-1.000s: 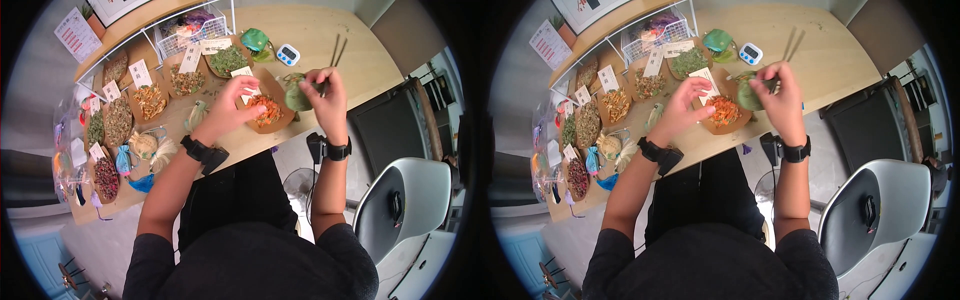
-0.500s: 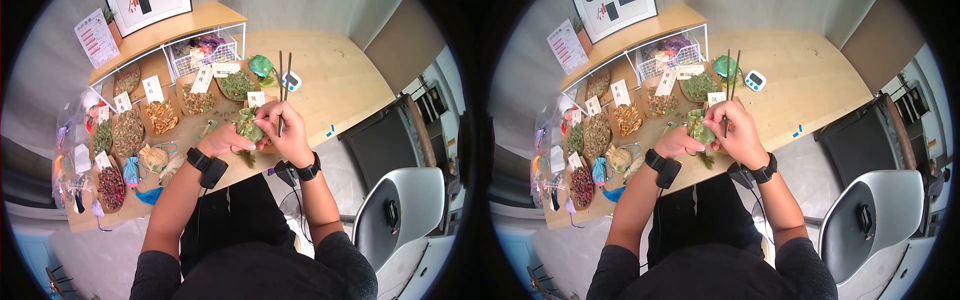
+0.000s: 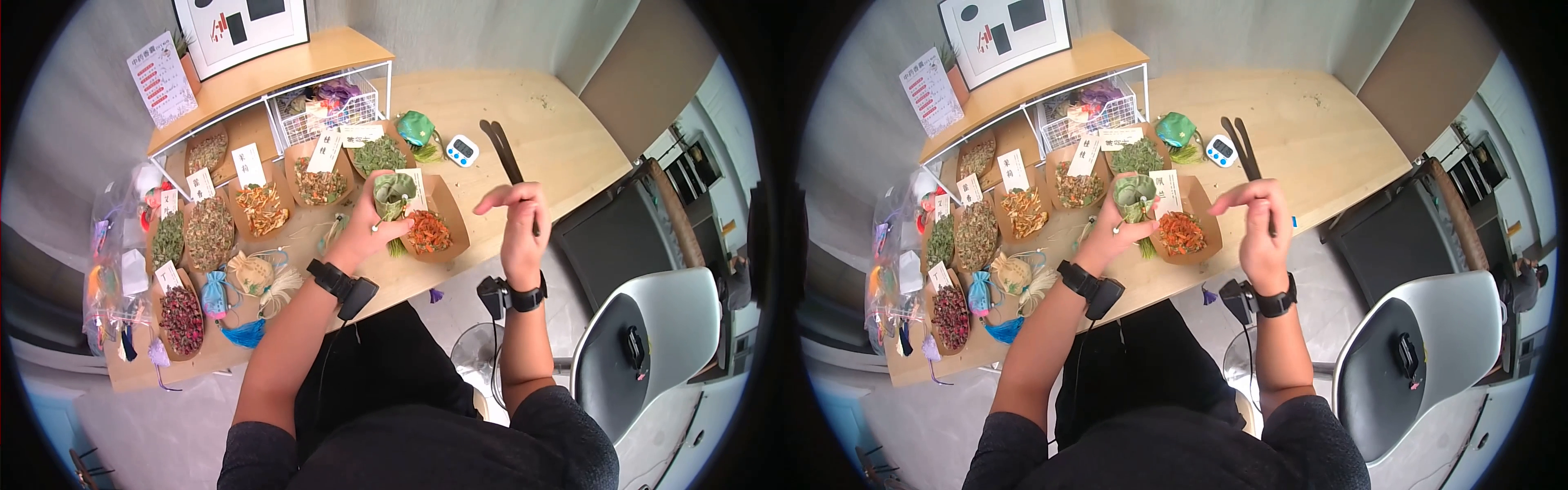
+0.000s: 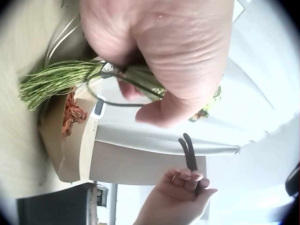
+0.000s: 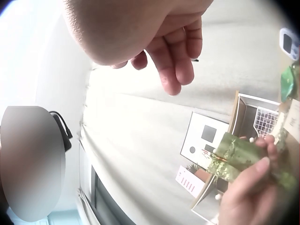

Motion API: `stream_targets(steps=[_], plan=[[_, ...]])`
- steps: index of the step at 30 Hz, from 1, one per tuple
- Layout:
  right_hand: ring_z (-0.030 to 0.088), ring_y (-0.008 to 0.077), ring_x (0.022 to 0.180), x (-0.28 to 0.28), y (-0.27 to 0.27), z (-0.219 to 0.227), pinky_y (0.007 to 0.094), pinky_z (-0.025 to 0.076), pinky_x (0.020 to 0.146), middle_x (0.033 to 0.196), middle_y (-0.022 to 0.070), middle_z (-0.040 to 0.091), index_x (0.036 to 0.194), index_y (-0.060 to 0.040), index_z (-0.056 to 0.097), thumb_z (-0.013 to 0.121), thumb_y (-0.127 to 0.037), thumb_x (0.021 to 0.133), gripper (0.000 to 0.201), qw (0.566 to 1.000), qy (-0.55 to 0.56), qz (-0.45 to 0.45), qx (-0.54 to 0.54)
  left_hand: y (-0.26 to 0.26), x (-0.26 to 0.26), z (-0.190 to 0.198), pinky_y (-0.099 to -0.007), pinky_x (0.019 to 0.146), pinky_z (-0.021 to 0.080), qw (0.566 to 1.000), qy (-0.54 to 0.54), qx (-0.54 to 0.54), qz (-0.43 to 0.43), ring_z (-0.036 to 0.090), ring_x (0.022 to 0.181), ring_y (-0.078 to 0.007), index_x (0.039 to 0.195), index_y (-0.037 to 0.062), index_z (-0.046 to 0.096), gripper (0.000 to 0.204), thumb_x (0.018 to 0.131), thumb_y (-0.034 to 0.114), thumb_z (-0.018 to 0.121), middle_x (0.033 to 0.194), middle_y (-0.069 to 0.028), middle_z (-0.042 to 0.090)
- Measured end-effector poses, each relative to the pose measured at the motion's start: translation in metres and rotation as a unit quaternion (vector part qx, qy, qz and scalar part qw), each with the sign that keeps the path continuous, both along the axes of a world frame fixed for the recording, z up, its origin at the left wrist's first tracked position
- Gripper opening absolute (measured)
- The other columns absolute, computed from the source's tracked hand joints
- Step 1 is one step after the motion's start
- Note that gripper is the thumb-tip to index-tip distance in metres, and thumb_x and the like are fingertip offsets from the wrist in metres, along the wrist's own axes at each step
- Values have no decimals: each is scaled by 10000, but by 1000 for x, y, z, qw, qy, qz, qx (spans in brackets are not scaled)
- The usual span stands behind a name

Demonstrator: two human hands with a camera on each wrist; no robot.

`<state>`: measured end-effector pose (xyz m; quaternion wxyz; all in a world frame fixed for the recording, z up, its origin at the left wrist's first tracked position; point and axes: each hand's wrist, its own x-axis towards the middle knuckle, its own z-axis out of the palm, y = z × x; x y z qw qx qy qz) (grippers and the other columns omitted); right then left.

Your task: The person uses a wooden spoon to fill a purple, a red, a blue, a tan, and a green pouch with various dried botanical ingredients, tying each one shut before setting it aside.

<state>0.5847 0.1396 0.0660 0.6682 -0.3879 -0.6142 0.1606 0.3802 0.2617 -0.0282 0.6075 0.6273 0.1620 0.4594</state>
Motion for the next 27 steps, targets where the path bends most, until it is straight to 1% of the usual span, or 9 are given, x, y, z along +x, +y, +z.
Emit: stream_targets(steps=[1,4,5,6,8,14,15,19,27], plan=[[659,192,849,5,-3,-3,354,493,859,895,131,698,1119,-13,518,346,-446,1098,467,1000,6,14,-6,-10,2,11,-342,955,492,999,-7,5,42,593,1048,-177,1354,83,369,709,754,-45,725,1158,-79,589],[659,202,839,-3,-8,-12,357,495,859,925,146,704,1340,22,456,358,-504,1076,597,1000,-12,11,-11,-10,3,6,-356,983,481,971,76,172,145,581,1111,-199,1304,92,385,675,746,-40,744,1194,-104,568],[658,206,854,-5,-8,-18,359,495,862,997,165,699,1487,26,345,368,-562,1051,732,999,-24,18,-17,-11,5,5,-359,993,476,962,73,205,163,574,1133,-207,1289,94,386,665,746,-40,746,1211,-112,556],[648,202,893,-10,-9,-19,359,496,854,1059,162,681,1505,21,323,387,-596,1032,780,999,-31,11,-15,-11,8,5,-362,1003,471,952,69,239,179,567,1155,-216,1275,97,387,656,745,-40,748,1229,-120,544],[639,193,939,-16,-12,-16,346,495,837,1064,138,662,1497,21,349,392,-618,1018,800,1000,-28,3,-9,-11,13,3,-368,1019,462,944,51,263,192,555,1188,-228,1256,99,384,650,740,-45,751,1260,-130,522],[596,146,854,-4,-15,-22,281,467,751,943,75,618,1270,36,584,478,-384,1076,474,997,40,-66,-30,-10,14,-1,-385,1052,447,948,-12,242,207,545,1216,-241,1260,98,365,667,738,-90,734,1304,-137,494],[558,117,730,-1,-13,-26,255,441,678,831,51,600,1117,31,645,513,-261,1063,324,994,68,-81,-28,-10,14,-1,-394,1062,444,948,0,235,214,556,1205,-250,1269,93,355,657,759,-84,731,1302,-140,506],[520,96,576,15,-15,-44,238,407,574,666,29,575,1021,11,666,512,-256,1057,310,971,171,-127,-107,-15,13,7,-393,1039,464,956,12,146,253,572,1150,-232,1316,75,325,680,796,-61,742,1270,-145,555],[573,102,605,31,-24,-83,246,445,581,712,72,659,1077,-3,659,455,-300,1073,361,953,177,-82,-230,-9,4,21,-304,941,515,935,-53,13,349,562,1077,-163,1410,52,259,747,838,-76,721,1244,-134,551]])
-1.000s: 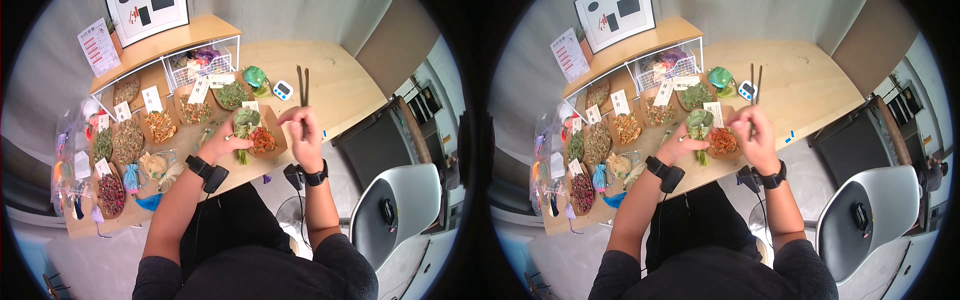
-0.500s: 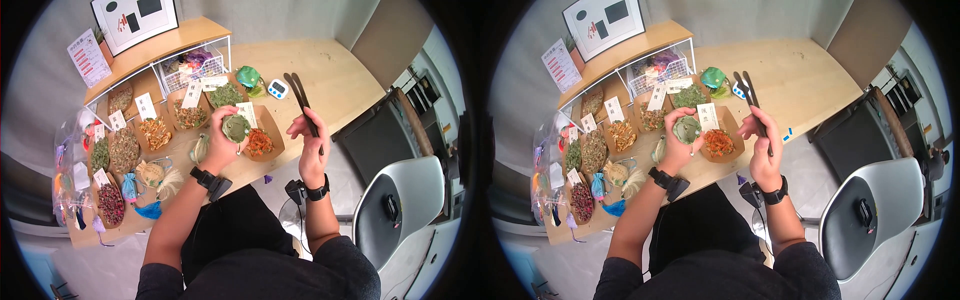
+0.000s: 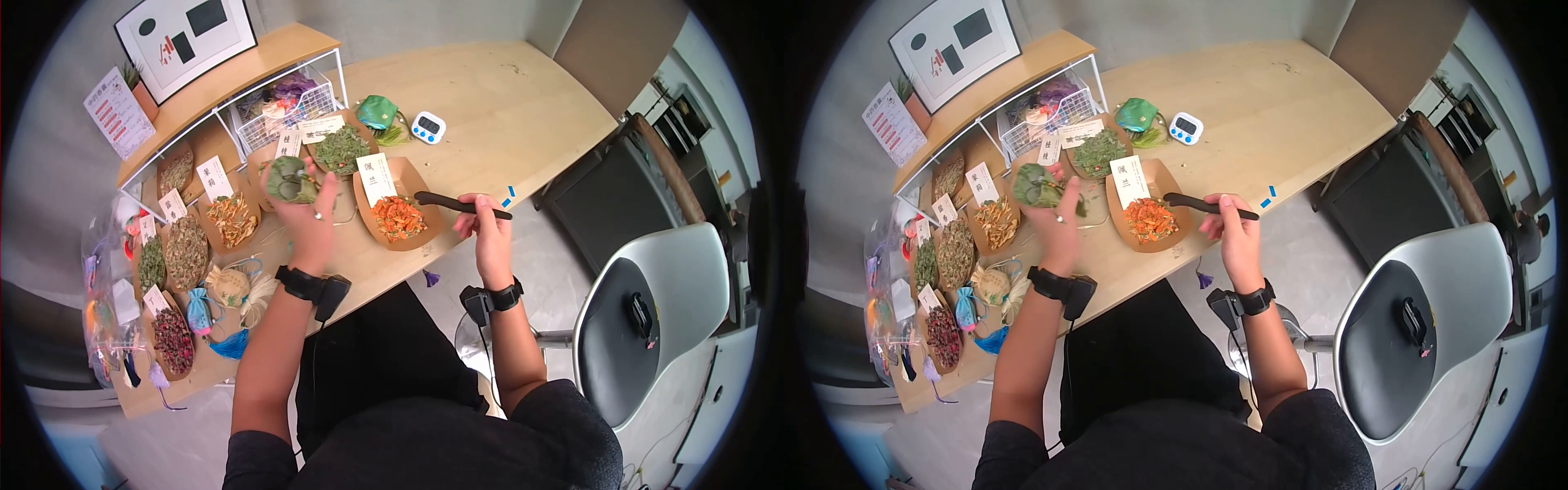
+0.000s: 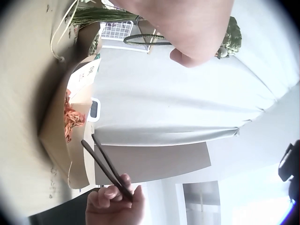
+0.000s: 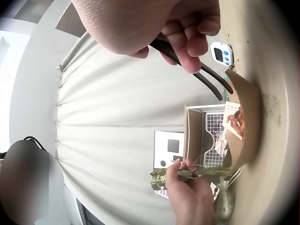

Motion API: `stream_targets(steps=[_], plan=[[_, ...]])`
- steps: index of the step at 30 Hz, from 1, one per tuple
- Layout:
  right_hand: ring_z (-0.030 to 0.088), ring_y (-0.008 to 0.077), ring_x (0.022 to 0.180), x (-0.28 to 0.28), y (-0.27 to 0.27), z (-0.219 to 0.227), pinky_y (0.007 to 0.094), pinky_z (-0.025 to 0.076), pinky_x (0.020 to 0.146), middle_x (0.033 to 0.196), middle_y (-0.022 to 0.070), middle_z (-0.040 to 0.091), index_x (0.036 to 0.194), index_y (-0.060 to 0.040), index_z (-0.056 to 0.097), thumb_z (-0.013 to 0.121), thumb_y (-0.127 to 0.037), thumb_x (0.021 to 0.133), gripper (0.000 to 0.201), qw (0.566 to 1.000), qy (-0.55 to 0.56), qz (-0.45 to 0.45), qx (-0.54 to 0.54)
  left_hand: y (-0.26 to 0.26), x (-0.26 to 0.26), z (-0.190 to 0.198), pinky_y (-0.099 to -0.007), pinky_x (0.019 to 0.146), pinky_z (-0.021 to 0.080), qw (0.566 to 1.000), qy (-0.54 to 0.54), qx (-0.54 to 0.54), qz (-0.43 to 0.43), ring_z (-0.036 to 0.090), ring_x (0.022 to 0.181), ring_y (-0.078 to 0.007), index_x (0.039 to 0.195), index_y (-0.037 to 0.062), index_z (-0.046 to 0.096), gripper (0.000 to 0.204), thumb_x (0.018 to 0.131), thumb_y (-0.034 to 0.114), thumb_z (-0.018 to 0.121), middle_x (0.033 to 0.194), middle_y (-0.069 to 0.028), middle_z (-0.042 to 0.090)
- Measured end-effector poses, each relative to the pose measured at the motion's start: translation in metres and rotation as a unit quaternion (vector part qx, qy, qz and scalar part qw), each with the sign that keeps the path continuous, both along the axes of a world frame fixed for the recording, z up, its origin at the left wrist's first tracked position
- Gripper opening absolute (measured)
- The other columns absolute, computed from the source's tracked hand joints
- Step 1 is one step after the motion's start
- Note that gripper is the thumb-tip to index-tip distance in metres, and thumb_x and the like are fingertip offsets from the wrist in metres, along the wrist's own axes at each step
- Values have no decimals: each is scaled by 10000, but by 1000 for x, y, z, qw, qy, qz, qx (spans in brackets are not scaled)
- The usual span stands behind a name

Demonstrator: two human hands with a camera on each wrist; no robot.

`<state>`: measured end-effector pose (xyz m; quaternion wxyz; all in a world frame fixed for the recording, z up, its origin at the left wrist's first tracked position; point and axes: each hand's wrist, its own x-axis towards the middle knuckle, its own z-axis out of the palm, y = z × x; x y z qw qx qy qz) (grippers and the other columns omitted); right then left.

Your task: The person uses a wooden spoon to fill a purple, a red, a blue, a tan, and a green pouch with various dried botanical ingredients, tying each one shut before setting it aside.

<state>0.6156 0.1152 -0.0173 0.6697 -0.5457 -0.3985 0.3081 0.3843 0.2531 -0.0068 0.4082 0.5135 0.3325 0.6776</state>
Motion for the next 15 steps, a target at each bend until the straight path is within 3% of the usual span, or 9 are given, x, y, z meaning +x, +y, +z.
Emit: stream_targets(steps=[3,6,9,12,15], plan=[[572,100,608,-4,1,3,243,446,589,711,73,661,1102,4,656,455,-297,1073,363,999,-31,26,2,5,-5,0,-314,942,509,995,51,85,6,567,1085,-170,1411,47,290,742,828,-48,739,1247,-127,549],[587,94,688,-8,1,11,241,459,645,766,66,678,1129,7,658,496,-248,1063,309,997,-70,43,0,9,-7,-9,-325,941,504,987,122,5,-106,573,1110,-192,1397,43,336,722,814,2,760,1258,-128,552],[605,92,732,-1,3,14,245,478,680,809,39,687,1118,4,670,555,-207,1039,253,992,-116,50,-3,8,-6,-24,-341,946,498,977,158,-36,-139,586,1128,-213,1368,43,384,697,792,53,777,1250,-134,571],[619,93,769,-2,9,22,250,489,713,830,29,680,1079,15,676,599,-175,1018,213,988,-138,58,-24,2,-8,-25,-348,946,501,966,238,-15,-101,606,1107,-219,1362,54,396,696,783,69,782,1226,-137,593],[629,99,789,-5,19,21,255,495,733,840,20,678,1039,18,685,640,-153,995,182,979,-184,67,-48,-4,-2,-22,-352,940,505,971,219,-14,-98,627,1075,-221,1348,64,415,681,776,80,785,1210,-133,605]])
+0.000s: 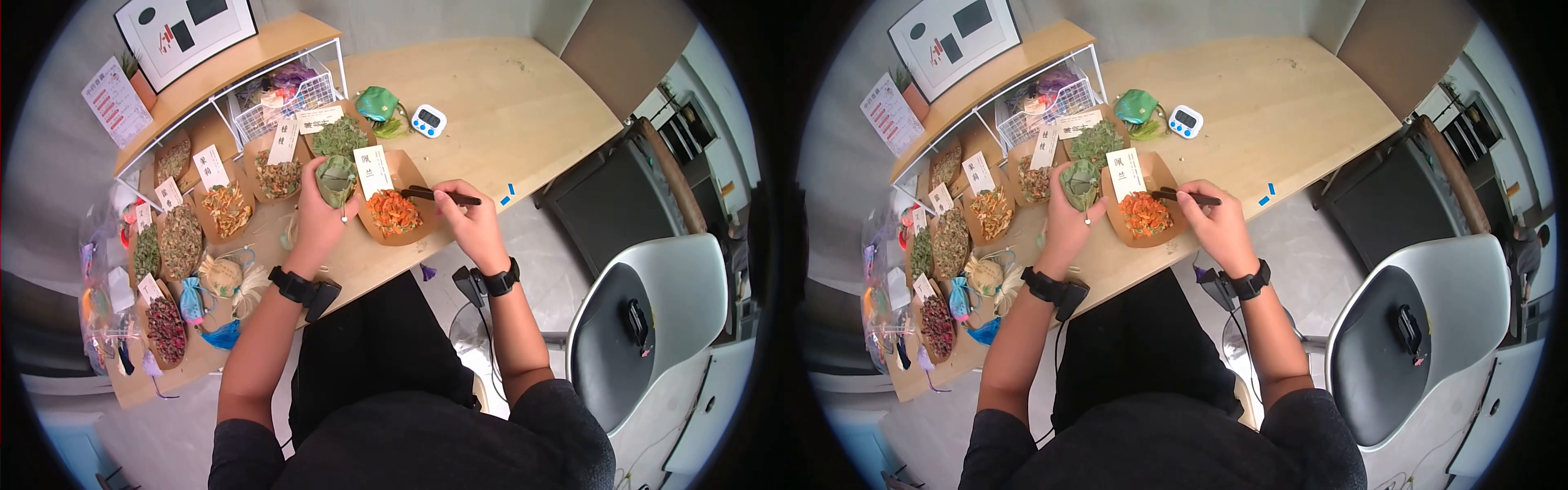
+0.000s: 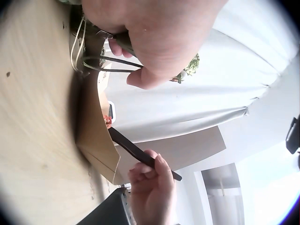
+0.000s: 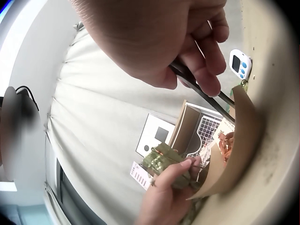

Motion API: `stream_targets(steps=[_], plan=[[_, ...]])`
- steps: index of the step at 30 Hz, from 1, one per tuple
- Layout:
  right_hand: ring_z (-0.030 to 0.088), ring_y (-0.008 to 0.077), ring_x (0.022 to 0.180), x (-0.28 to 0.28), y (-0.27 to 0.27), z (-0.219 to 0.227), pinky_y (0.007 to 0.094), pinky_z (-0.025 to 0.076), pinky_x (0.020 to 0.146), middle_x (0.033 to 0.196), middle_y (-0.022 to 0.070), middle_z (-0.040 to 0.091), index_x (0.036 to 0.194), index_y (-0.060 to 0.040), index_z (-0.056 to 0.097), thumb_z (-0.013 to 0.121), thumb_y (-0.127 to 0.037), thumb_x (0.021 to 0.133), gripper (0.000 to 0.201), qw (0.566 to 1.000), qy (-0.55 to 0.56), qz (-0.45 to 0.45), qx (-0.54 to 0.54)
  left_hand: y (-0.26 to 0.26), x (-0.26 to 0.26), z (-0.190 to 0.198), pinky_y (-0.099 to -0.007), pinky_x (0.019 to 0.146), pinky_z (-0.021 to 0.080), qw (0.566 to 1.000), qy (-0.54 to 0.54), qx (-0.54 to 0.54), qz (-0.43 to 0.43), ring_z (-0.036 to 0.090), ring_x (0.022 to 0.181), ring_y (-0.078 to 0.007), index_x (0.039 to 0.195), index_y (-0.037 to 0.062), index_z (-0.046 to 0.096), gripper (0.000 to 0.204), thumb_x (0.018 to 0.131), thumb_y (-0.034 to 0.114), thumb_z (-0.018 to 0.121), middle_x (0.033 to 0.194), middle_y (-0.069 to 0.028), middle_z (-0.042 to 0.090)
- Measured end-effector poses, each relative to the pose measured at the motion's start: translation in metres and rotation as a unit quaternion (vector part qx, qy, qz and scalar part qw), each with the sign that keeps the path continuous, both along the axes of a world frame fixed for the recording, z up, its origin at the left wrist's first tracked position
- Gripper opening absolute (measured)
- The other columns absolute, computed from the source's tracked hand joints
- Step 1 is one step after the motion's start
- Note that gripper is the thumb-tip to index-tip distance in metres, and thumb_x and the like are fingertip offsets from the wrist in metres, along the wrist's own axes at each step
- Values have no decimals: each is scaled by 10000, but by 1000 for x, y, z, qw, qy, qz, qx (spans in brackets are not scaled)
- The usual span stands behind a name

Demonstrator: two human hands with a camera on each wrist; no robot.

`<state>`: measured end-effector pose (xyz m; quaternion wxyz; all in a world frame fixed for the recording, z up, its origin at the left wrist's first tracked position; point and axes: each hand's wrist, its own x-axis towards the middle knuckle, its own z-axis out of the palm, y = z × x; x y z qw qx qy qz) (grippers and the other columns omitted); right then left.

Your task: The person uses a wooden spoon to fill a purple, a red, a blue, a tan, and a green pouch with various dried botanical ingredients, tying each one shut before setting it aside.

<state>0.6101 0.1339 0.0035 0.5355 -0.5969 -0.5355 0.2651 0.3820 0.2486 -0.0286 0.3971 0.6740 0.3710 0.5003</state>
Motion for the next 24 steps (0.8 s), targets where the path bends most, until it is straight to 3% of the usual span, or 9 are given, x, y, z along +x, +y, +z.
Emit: stream_targets(steps=[4,7,10,13,19,24], plan=[[631,112,795,-1,11,1,261,497,730,886,26,684,1008,9,694,672,-151,974,165,999,-29,32,-30,-7,5,-1,-351,927,510,1000,-14,-8,-9,635,1073,-225,1340,67,419,672,774,69,781,1216,-129,608],[650,143,802,-6,17,2,286,516,730,889,92,671,1001,18,698,714,-135,932,168,998,-59,12,13,-9,6,-6,-356,937,503,999,-21,-23,-23,628,1096,-227,1338,66,420,666,776,60,776,1217,-128,606],[623,151,792,-4,19,-1,292,511,732,872,95,643,998,9,690,730,-137,915,172,985,-163,21,52,-7,9,-14,-351,956,492,999,-19,-18,-36,615,1115,-216,1355,65,398,674,791,47,766,1222,-123,600],[595,147,782,-2,22,-5,290,503,735,850,78,631,993,4,675,729,-124,910,162,983,-176,37,24,-7,9,-15,-347,970,484,999,-19,-13,-42,605,1127,-208,1372,62,376,684,804,39,757,1229,-120,595],[601,130,811,5,25,-1,272,497,760,892,49,665,995,-1,678,716,-118,921,143,999,-43,19,9,-10,8,-6,-377,979,484,999,-31,-32,-29,608,1151,-254,1346,63,417,661,784,58,764,1236,-139,596],[627,125,833,-1,35,-4,268,499,769,918,56,683,983,6,707,723,-122,918,144,998,-44,42,16,-6,9,-11,-384,984,484,998,-33,-39,-33,609,1154,-263,1356,70,416,670,781,61,759,1239,-144,597]])
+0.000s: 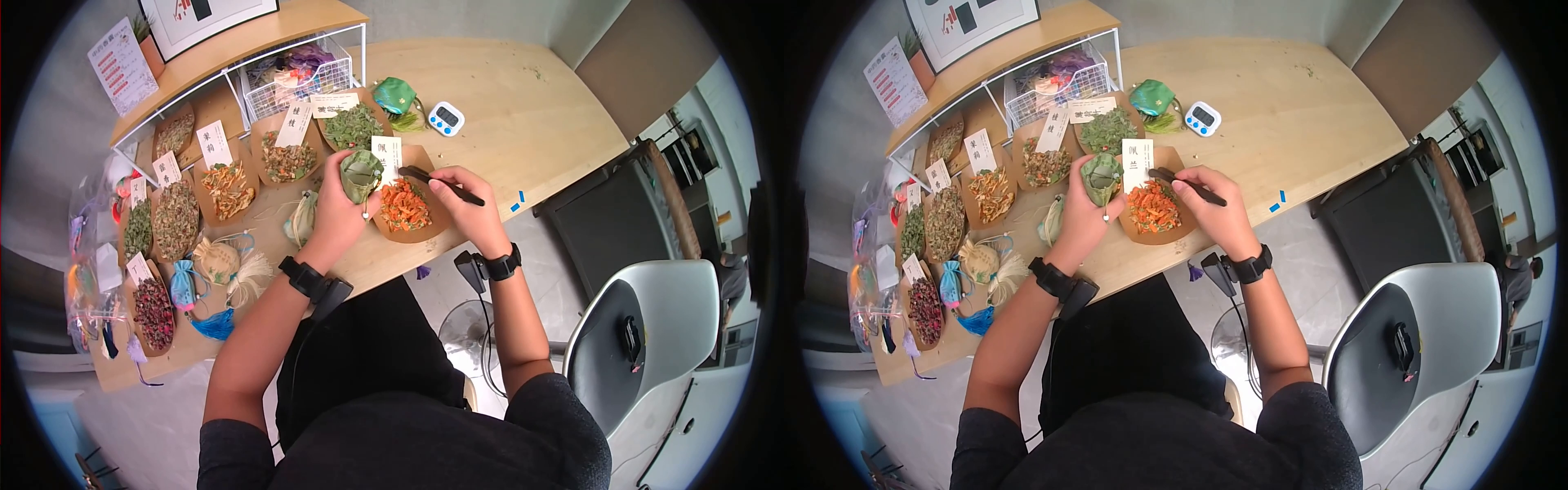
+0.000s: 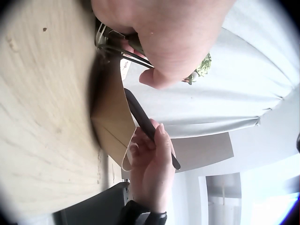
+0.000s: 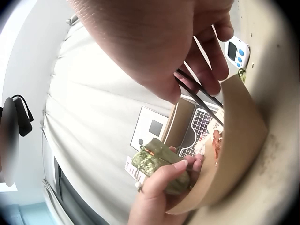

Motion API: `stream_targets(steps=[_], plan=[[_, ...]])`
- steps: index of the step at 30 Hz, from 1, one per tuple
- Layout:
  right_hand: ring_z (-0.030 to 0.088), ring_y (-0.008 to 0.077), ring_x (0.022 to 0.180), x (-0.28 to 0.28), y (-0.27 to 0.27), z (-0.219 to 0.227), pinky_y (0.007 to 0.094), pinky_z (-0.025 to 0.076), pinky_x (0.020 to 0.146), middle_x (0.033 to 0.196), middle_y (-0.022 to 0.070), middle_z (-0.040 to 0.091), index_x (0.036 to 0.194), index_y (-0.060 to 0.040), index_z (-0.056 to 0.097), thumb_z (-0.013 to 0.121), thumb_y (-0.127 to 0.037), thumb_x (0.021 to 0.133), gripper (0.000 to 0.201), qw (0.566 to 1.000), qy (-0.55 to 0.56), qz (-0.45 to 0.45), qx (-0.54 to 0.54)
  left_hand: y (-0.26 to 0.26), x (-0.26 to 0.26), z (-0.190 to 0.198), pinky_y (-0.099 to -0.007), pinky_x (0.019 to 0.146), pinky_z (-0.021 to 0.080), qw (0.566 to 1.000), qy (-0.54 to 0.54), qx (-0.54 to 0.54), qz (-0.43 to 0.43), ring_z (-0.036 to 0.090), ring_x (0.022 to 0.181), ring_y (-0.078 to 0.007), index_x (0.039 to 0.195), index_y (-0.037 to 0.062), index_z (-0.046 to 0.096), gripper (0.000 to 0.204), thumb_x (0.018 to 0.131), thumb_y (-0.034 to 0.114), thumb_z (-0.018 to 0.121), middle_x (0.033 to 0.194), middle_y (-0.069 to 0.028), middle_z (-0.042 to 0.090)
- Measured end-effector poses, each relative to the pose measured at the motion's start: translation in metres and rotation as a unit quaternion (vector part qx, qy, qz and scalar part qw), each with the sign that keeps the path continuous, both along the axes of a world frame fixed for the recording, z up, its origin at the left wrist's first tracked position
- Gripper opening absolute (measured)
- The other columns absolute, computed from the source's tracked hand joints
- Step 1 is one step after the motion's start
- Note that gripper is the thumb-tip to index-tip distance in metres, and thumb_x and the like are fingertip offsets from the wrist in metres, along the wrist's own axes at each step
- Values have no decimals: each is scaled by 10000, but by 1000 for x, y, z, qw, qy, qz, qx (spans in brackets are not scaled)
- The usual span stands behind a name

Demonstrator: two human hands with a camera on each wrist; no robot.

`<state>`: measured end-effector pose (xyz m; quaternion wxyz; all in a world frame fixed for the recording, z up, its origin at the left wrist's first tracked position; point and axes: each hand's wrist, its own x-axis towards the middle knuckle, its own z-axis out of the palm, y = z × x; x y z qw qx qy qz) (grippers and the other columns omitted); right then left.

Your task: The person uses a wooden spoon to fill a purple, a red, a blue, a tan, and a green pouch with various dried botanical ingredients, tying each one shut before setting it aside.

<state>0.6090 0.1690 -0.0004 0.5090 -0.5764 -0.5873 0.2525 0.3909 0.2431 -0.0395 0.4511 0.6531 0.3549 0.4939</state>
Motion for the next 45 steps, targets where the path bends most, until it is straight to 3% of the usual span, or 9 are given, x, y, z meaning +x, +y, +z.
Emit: stream_targets(steps=[4,10,16,24,31,34,39,45], plan=[[645,127,860,8,1,-7,266,500,783,938,70,692,976,13,710,732,-124,909,154,998,-42,-5,-35,-1,0,3,-389,985,484,1000,9,8,12,609,1157,-267,1361,70,415,671,781,66,751,1239,-145,601],[612,99,871,21,-14,2,260,488,776,948,45,694,1018,5,718,715,-135,923,169,998,23,31,-48,0,0,0,-385,981,485,1000,1,1,12,610,1156,-267,1357,70,414,669,778,65,751,1241,-146,602],[589,85,884,24,-39,2,239,470,806,941,13,689,1124,-14,714,666,-140,966,207,996,56,11,-64,-1,0,3,-381,979,486,1000,-16,1,6,615,1147,-261,1350,67,413,661,783,61,753,1231,-143,607],[653,115,873,2,-64,-25,246,479,786,928,54,716,1082,11,693,657,-174,989,210,990,114,-85,-5,-1,0,2,-379,968,492,1000,6,14,16,622,1135,-261,1347,58,407,649,791,56,742,1222,-148,613],[640,92,840,-20,-59,-23,235,482,769,910,42,717,1053,7,696,688,-132,964,166,988,125,-86,-2,-1,0,4,-378,966,494,1000,7,15,11,625,1132,-257,1344,37,403,645,795,59,741,1223,-159,616],[645,107,827,-37,-57,-10,233,484,764,899,56,714,1023,0,709,701,-114,948,137,992,90,-90,-12,-1,0,3,-375,961,497,1000,5,14,13,627,1126,-254,1339,36,405,641,796,56,745,1221,-158,618],[614,264,700,-44,-49,-7,381,476,717,766,107,672,956,-48,732,770,-161,843,164,983,-119,-101,94,0,2,-1,-370,953,500,1000,-16,11,5,629,1121,-249,1328,40,415,628,797,47,752,1205,-149,620],[622,246,689,-53,-51,17,368,478,685,717,103,653,963,-46,703,739,-125,855,138,959,-266,-67,74,0,2,-2,-369,950,501,1000,-12,8,5,631,1114,-251,1321,51,428,618,795,44,753,1210,-141,614]])
